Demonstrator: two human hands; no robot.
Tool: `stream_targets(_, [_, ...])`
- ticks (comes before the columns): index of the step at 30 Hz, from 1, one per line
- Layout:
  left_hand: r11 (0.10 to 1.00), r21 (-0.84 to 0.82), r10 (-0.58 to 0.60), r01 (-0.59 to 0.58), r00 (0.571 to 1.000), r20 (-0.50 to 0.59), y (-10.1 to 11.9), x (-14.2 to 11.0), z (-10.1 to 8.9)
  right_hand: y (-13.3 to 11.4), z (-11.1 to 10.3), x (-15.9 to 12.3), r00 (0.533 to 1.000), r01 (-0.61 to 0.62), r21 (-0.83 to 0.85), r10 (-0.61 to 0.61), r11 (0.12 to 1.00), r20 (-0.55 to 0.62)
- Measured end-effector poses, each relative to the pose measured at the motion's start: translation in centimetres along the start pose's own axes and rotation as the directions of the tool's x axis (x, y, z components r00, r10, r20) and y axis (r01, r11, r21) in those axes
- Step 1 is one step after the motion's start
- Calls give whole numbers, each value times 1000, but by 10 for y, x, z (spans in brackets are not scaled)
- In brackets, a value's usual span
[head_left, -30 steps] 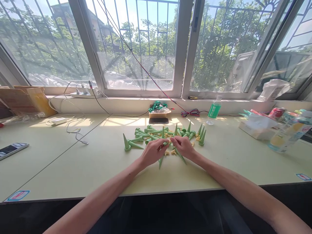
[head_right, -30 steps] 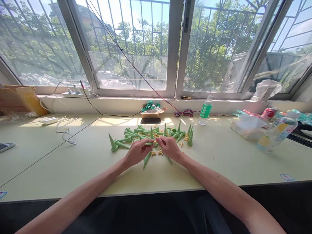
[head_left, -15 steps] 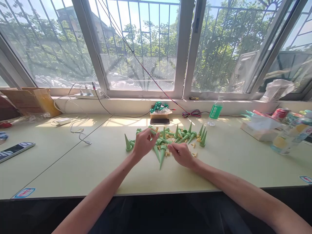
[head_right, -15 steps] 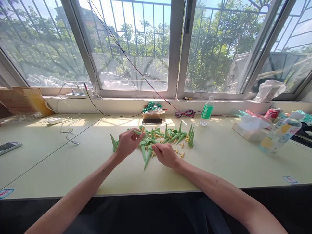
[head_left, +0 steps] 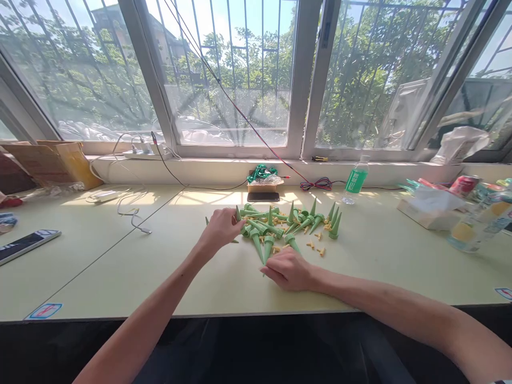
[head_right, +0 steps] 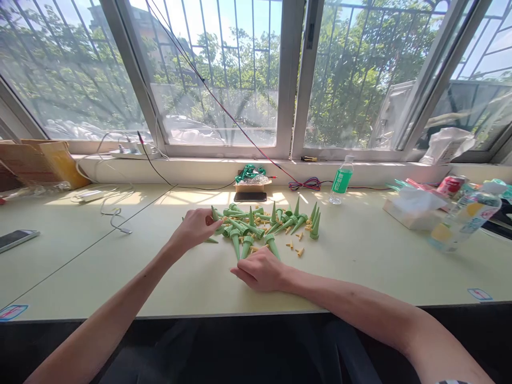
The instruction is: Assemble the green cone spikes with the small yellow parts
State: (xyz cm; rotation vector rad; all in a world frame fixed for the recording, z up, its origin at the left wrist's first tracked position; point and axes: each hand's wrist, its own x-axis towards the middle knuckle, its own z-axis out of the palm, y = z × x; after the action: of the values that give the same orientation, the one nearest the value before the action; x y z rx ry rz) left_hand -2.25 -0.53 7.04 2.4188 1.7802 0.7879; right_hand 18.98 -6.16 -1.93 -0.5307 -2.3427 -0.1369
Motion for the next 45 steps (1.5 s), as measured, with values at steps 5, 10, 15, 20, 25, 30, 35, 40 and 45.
stream_targets(5, [994,81,-77,74,996,40,-5,2,7,-1,1,1,998,52,14,-53,999,39])
stream_targets(10, [986,125,-122,113,990,74,-11,2,17,-2,-2,2,994,87,9,-88,996,62])
stream_targets(15, [985,142,-104,95,993,54,-13,4,23,-2,-3,2,993,97,23,-98,995,62])
stream_targets(20, [990,114,-80,81,997,-17,-18,4,30,-2,-3,3,993,88,34,-91,995,79])
stream_targets(25, [998,41,-49,54,993,-110,-20,0,35,-3,-5,4,995,74,61,-78,995,68])
stream_targets(30, [999,16,-40,44,981,-191,-21,-2,36,-3,-5,5,995,62,81,-68,995,74])
stream_targets(35, [999,10,-44,47,976,-213,-20,-3,37,-1,-4,5,996,37,118,-46,992,74])
stream_targets(40, [998,-8,-59,58,979,-197,-19,-4,38,0,-4,5,996,9,108,-19,994,89])
stream_targets(45, [998,-3,-66,67,979,-193,-19,-5,40,1,-3,5,996,-2,90,-6,996,89])
